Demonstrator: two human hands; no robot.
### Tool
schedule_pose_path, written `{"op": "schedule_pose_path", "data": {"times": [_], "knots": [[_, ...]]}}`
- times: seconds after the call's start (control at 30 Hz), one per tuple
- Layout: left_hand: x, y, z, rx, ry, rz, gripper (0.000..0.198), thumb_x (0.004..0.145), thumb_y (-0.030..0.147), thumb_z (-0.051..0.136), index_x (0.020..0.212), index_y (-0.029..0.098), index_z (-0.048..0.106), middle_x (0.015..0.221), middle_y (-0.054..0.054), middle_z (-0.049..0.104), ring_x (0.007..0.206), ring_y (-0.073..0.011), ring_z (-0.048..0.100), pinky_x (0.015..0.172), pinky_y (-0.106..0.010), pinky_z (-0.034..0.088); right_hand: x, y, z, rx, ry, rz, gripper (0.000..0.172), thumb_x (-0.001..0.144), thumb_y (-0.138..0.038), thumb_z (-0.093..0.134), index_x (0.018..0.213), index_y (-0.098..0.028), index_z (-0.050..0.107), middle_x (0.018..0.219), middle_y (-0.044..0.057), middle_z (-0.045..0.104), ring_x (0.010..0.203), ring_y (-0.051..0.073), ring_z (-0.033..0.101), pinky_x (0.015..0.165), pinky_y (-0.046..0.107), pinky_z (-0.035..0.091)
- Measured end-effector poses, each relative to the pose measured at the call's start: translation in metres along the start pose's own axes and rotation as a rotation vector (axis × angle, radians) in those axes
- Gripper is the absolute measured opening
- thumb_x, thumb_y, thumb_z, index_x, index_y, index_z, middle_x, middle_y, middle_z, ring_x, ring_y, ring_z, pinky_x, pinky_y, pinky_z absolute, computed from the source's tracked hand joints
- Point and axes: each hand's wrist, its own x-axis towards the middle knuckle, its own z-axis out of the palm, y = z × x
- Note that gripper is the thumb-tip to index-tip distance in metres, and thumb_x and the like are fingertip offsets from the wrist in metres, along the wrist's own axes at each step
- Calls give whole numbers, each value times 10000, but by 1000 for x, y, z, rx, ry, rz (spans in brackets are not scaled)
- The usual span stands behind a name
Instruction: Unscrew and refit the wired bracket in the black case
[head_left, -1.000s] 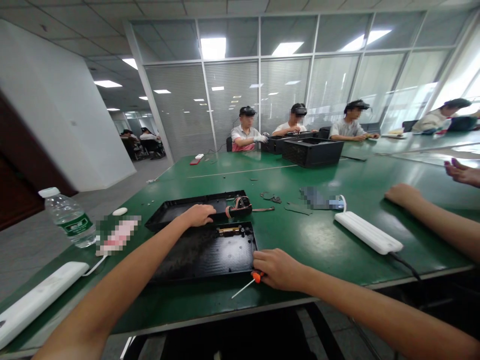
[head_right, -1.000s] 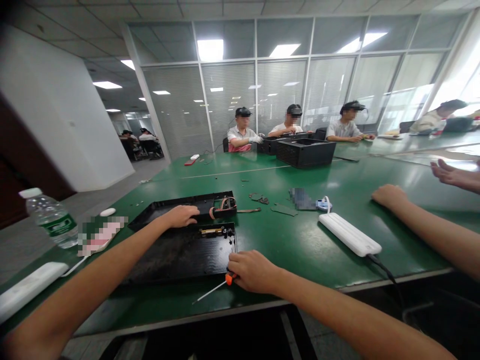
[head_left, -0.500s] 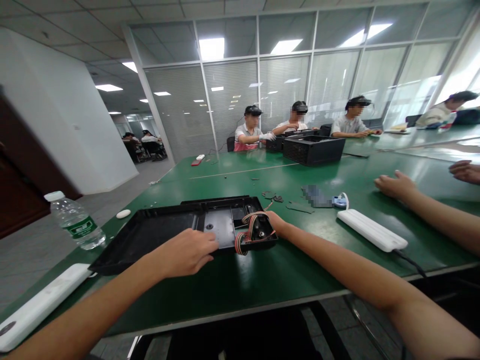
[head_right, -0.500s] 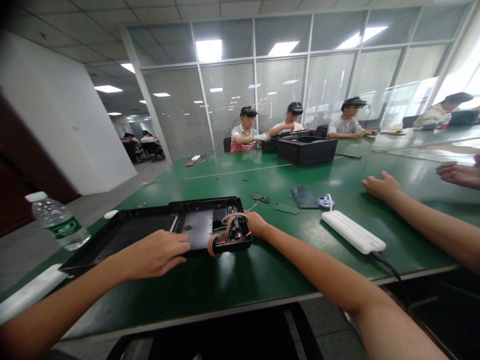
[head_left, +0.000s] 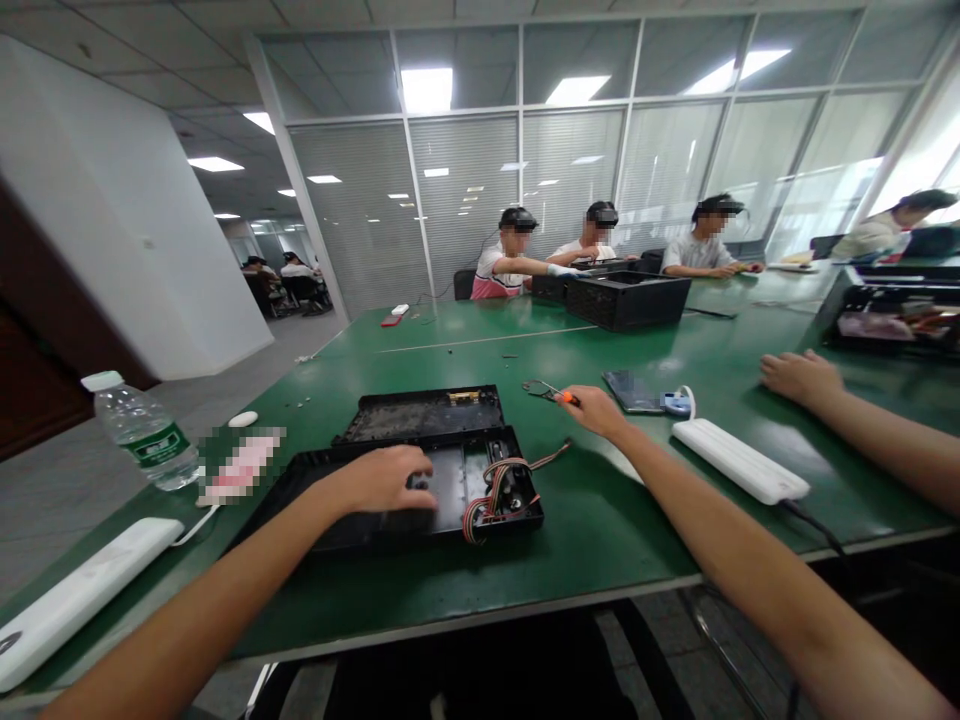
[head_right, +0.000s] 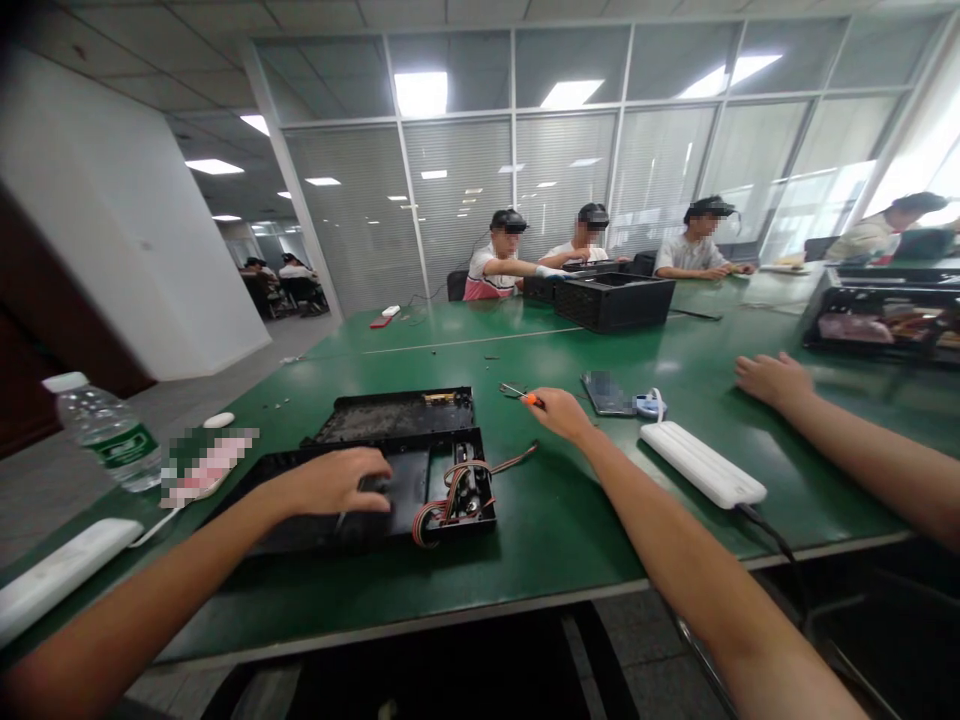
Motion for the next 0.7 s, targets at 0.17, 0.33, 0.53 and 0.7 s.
{"op": "schedule_pose_path", "data": {"times": [0.17, 0.33, 0.53, 0.7], "knots": [[44, -59, 21, 27, 106, -150, 570, 760, 459, 580, 1215, 141, 449, 1176, -129, 526, 1058, -231, 508, 887, -303, 385, -2, -45, 47, 18, -211, -87, 267, 828, -346, 486, 1018, -199, 603, 1061, 59, 617, 952, 184, 562, 848, 322, 410], [51, -68, 42, -72, 179, -51, 466, 813, 329, 544, 1246, 203, 424, 1151, -76, 555, 1024, -186, 531, 899, -296, 395, -5, -61, 72, -91, -363, -95, 283, 836, -321, 473, 1066, -197, 580, 1092, 71, 595, 984, 190, 554, 849, 321, 418], [44, -52, 44, 34, 282, 107, 274, 856, 191, 465, 1117, 209, 548, 1177, -83, 497, 1097, -179, 455, 962, -335, 356, -7, -59, 73, -171, -329, -102, 258, 855, -317, 446, 1029, -180, 581, 1003, 74, 589, 939, 175, 553, 829, 298, 408], [50, -55, 48, 196, 304, 148, 157, 854, 169, 468, 872, 171, 624, 1087, -84, 528, 1048, -192, 470, 920, -364, 399, -8, -62, 73, -96, -319, -102, 214, 856, -283, 450, 984, -176, 583, 969, 68, 591, 901, 164, 555, 802, 288, 413]]}}
